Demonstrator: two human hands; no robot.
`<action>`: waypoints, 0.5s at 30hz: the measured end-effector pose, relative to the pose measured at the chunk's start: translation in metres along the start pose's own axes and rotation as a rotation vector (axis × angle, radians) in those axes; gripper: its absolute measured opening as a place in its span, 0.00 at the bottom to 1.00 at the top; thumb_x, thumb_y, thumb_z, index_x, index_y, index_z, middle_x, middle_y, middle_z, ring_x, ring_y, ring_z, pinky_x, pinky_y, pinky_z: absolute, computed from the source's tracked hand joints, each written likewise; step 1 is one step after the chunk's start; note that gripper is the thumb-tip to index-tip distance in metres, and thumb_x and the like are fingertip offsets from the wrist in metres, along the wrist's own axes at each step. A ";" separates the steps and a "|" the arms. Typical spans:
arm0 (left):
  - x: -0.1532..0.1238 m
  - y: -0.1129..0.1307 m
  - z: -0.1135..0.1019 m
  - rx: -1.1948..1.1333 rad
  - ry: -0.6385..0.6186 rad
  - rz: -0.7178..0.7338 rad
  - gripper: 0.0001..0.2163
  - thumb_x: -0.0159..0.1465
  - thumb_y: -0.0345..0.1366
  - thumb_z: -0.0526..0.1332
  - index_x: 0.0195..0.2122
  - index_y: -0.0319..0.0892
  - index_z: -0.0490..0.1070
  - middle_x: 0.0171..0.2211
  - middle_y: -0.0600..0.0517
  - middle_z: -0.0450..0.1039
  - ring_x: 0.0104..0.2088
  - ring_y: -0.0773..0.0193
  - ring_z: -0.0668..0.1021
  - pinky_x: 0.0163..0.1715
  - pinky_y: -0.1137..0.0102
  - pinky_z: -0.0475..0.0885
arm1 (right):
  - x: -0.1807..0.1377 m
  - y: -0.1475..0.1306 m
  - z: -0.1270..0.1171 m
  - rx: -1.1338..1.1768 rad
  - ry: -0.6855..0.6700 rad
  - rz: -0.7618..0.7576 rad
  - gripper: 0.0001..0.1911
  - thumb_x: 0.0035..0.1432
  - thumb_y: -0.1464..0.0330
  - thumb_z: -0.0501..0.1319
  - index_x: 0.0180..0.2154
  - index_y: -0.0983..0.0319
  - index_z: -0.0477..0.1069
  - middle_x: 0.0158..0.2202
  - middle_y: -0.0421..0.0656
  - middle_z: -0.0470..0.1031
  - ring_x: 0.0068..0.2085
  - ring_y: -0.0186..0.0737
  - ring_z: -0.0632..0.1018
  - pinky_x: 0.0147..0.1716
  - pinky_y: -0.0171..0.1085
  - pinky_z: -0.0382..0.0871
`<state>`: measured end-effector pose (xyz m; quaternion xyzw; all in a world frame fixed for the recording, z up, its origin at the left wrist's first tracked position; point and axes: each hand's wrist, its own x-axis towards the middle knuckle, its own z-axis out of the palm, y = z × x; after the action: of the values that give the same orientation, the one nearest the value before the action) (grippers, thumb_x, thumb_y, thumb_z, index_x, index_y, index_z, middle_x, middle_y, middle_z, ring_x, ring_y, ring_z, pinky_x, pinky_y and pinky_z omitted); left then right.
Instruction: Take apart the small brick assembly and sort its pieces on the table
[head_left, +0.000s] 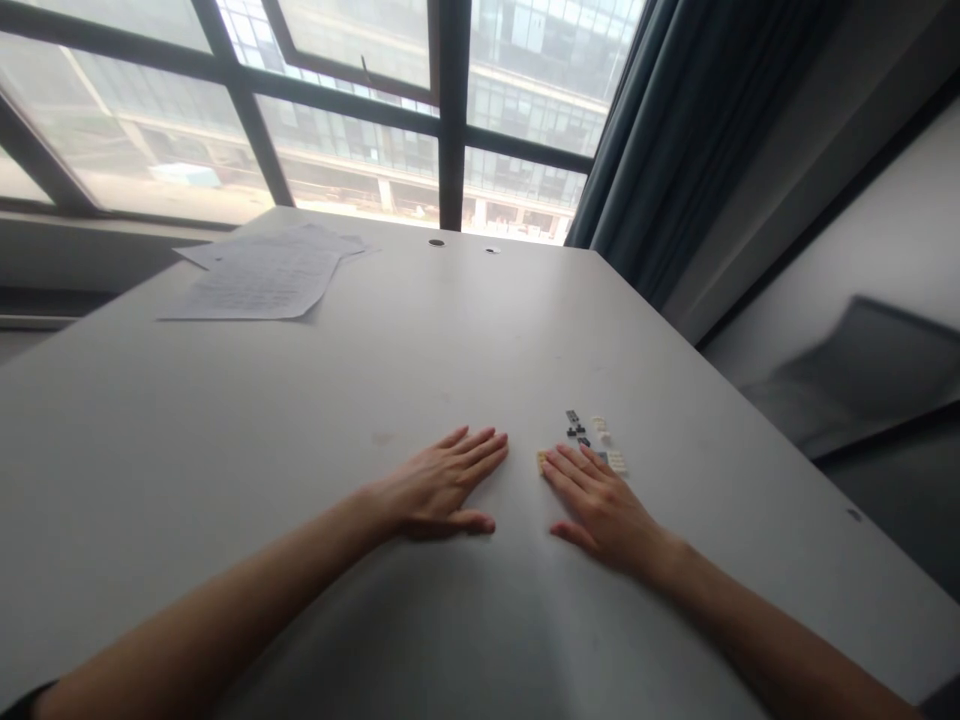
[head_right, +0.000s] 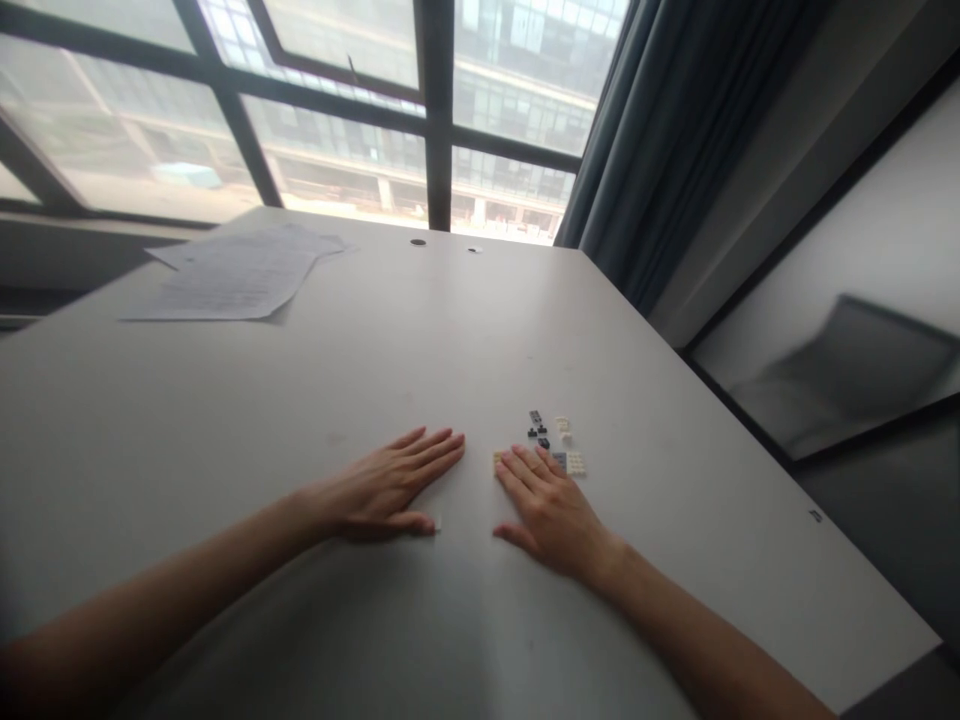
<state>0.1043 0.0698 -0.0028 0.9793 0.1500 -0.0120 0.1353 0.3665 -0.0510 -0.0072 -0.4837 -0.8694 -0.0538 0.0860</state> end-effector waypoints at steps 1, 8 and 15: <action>0.010 0.001 0.000 -0.008 0.001 0.007 0.41 0.61 0.63 0.44 0.67 0.40 0.37 0.67 0.43 0.37 0.67 0.52 0.45 0.64 0.56 0.38 | -0.005 0.005 0.000 -0.010 0.008 0.001 0.34 0.63 0.54 0.53 0.62 0.67 0.55 0.62 0.51 0.60 0.64 0.50 0.58 0.62 0.53 0.52; 0.060 0.033 0.012 -0.084 0.068 0.103 0.43 0.59 0.65 0.43 0.67 0.37 0.42 0.67 0.41 0.40 0.67 0.51 0.46 0.64 0.56 0.38 | -0.027 0.026 -0.001 -0.037 0.080 0.011 0.32 0.63 0.54 0.52 0.62 0.67 0.57 0.60 0.52 0.63 0.64 0.51 0.58 0.62 0.57 0.52; 0.068 0.043 0.015 -0.112 0.093 0.125 0.44 0.59 0.66 0.44 0.67 0.38 0.43 0.67 0.41 0.41 0.67 0.50 0.47 0.64 0.54 0.38 | -0.028 0.029 0.003 -0.036 0.119 0.058 0.28 0.64 0.56 0.51 0.60 0.66 0.60 0.60 0.51 0.64 0.64 0.51 0.59 0.62 0.56 0.52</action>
<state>0.1819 0.0462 -0.0108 0.9772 0.0952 0.0503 0.1832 0.4052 -0.0586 -0.0156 -0.5059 -0.8473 -0.0958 0.1303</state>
